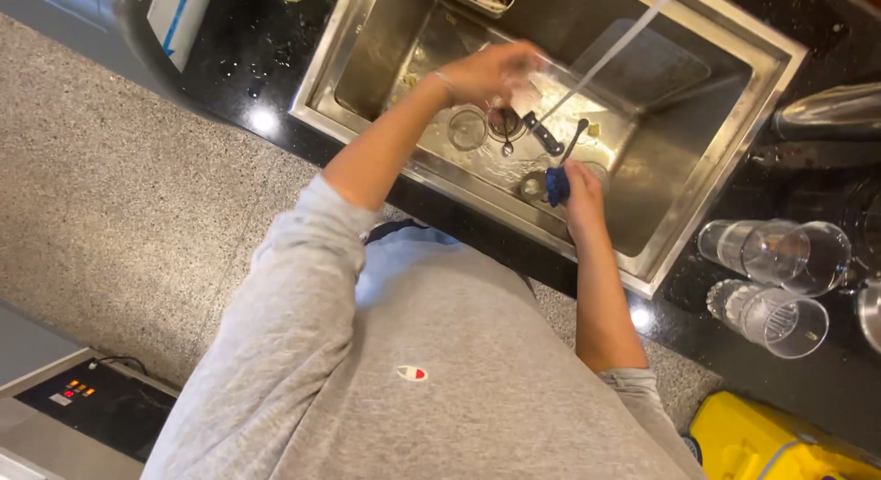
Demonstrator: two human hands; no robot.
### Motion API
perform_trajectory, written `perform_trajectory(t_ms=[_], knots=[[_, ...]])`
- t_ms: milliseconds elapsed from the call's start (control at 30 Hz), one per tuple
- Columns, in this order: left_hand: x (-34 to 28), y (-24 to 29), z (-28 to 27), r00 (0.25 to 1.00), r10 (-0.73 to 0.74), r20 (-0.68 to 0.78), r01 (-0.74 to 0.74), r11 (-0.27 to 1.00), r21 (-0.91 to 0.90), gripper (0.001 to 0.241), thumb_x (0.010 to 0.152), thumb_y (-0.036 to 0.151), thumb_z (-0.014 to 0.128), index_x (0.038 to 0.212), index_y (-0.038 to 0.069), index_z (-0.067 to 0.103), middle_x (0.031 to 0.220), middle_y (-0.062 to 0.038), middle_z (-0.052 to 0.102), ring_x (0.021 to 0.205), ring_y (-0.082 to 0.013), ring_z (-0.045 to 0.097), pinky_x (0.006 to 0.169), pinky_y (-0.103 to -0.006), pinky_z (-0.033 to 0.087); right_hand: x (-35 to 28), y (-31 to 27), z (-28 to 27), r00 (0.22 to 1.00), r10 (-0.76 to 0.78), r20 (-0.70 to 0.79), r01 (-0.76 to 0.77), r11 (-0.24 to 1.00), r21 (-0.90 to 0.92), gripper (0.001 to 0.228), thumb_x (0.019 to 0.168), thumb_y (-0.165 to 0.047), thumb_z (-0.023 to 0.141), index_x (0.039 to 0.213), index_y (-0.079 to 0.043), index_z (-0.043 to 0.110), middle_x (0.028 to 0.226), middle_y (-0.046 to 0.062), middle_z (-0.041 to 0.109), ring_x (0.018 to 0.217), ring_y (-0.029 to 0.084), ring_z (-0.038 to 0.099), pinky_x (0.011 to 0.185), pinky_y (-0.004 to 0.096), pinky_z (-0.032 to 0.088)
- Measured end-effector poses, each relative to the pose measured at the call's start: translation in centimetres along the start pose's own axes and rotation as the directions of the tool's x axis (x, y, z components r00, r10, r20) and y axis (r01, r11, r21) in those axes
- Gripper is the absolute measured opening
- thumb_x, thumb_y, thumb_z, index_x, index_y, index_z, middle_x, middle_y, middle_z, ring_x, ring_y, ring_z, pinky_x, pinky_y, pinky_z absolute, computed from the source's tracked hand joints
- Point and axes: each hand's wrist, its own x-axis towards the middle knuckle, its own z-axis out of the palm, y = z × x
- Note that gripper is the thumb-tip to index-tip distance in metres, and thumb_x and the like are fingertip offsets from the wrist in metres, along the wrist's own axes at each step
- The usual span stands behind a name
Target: Washing and rinsing various glassware in a sink and placing them on a drying tray.
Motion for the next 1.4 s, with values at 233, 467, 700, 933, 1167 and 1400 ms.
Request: perform_trajectory(t_ms=[233,467,700,933,1167,1400], knots=[[-0.1,-3.1,-2.5,0.983,0.113,-0.145,0.041,0.634,0.772,0.06,0.086,0.046,0.076,0.134,0.017,0.056,0.119,-0.007,0.069,0.101,-0.0267,0.068,0.077,-0.0382,0.057,0.3,-1.7,0.5,1.0,-0.002,0.0,0.002,0.994,0.109,0.026,0.104,-0.031,0.055,0.11,-0.009,0.065,0.093,0.002,0.069,0.077,0.012,0.067,0.061,0.03,0.059],[-4.0,-9.9,-8.0,0.983,0.154,-0.102,-0.145,0.985,0.087,0.063,0.092,0.05,0.062,0.14,0.011,0.05,0.123,-0.01,0.067,0.102,-0.0187,0.069,0.074,-0.0313,0.056,0.9,-2.2,2.9,0.994,0.035,0.102,-0.053,0.982,0.18,0.018,0.102,-0.03,0.057,0.112,-0.015,0.059,0.097,0.004,0.069,0.08,0.017,0.069,0.059,0.03,0.056],[-6.7,-5.3,-6.4,0.869,-0.081,-0.488,-0.211,0.832,-0.514,0.067,0.086,0.055,0.064,0.134,0.013,0.044,0.124,-0.014,0.062,0.105,-0.0373,0.067,0.082,-0.0482,0.059,2.6,-2.5,8.2,0.968,0.218,0.127,-0.243,0.941,0.237,0.023,0.094,-0.027,0.057,0.117,-0.023,0.057,0.104,0.005,0.07,0.085,0.025,0.071,0.065,0.039,0.057],[-15.9,0.3,-9.3,0.829,0.345,-0.441,-0.557,0.428,-0.712,0.063,0.09,0.049,0.057,0.135,0.009,0.04,0.128,-0.019,0.057,0.109,-0.0417,0.068,0.092,-0.0553,0.06,4.4,-5.0,17.5,0.947,0.06,0.316,-0.204,0.873,0.443,0.033,0.09,-0.021,0.052,0.122,-0.018,0.055,0.12,0.008,0.066,0.106,0.026,0.068,0.083,0.049,0.061],[-31.1,4.1,-19.9,0.355,0.431,-0.83,-0.796,0.605,-0.026,0.053,0.097,0.036,0.062,0.139,0.014,0.038,0.133,-0.016,0.057,0.103,-0.0328,0.071,0.085,-0.0503,0.063,5.8,-14.8,34.4,0.798,-0.411,0.442,0.463,0.886,-0.013,0.045,0.098,-0.003,0.056,0.142,-0.011,0.05,0.128,0.008,0.06,0.116,0.022,0.061,0.1,0.039,0.053],[-42.5,2.6,-41.4,-0.195,0.65,-0.735,-0.451,0.606,0.655,0.075,0.089,0.012,0.095,0.148,0.007,0.048,0.134,-0.016,0.049,0.124,-0.0248,0.061,0.101,-0.0383,0.059,5.9,-18.3,48.5,0.571,-0.697,0.434,0.821,0.487,-0.298,0.038,0.102,0.002,0.061,0.139,-0.005,0.054,0.132,0.01,0.059,0.123,0.021,0.059,0.11,0.035,0.046]])
